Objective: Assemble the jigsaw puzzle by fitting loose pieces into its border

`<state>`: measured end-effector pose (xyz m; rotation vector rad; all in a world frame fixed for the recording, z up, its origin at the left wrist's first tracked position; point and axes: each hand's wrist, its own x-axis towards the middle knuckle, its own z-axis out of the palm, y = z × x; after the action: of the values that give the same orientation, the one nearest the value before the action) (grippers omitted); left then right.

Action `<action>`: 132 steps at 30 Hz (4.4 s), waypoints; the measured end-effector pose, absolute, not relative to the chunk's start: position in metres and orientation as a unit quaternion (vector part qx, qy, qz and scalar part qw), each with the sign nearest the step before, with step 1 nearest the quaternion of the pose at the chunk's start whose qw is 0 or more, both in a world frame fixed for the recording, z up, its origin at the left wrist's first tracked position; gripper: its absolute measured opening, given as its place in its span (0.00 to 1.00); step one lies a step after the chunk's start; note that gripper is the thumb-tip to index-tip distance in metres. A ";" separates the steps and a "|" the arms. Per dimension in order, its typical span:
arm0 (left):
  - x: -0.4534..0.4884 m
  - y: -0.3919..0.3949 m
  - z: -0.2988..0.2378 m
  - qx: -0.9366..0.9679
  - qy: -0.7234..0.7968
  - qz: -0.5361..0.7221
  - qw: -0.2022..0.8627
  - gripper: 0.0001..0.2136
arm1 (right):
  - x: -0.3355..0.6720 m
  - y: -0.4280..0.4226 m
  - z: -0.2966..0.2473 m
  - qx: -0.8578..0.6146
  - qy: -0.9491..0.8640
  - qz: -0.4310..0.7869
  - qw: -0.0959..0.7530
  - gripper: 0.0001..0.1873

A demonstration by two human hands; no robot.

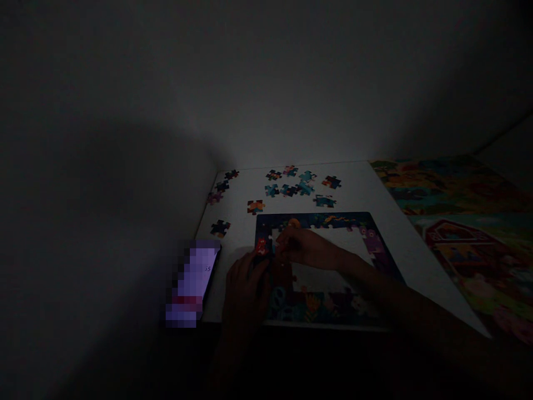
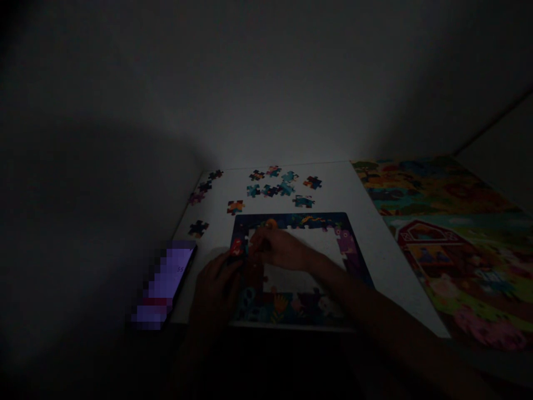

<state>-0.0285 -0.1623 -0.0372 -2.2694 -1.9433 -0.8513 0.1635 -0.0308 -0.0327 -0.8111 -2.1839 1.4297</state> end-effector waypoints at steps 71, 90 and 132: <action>-0.038 -0.155 -0.030 -0.782 -0.563 -0.257 -0.076 0.16 | 0.159 -0.034 -0.015 -0.273 -0.846 0.423 0.176 0.07; -0.031 -0.149 -0.035 -0.739 -0.599 -0.304 -0.049 0.11 | 0.173 -0.001 -0.028 -0.406 -0.575 0.581 0.410 0.11; -0.032 -0.151 -0.034 -0.738 -0.585 -0.332 -0.062 0.10 | 0.251 0.058 0.039 -0.378 -0.201 0.681 0.595 0.08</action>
<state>-0.0316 -0.1510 -0.0343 -2.4138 -1.9140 -1.0857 0.2505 0.0583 0.0387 -0.8773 -0.4668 1.5814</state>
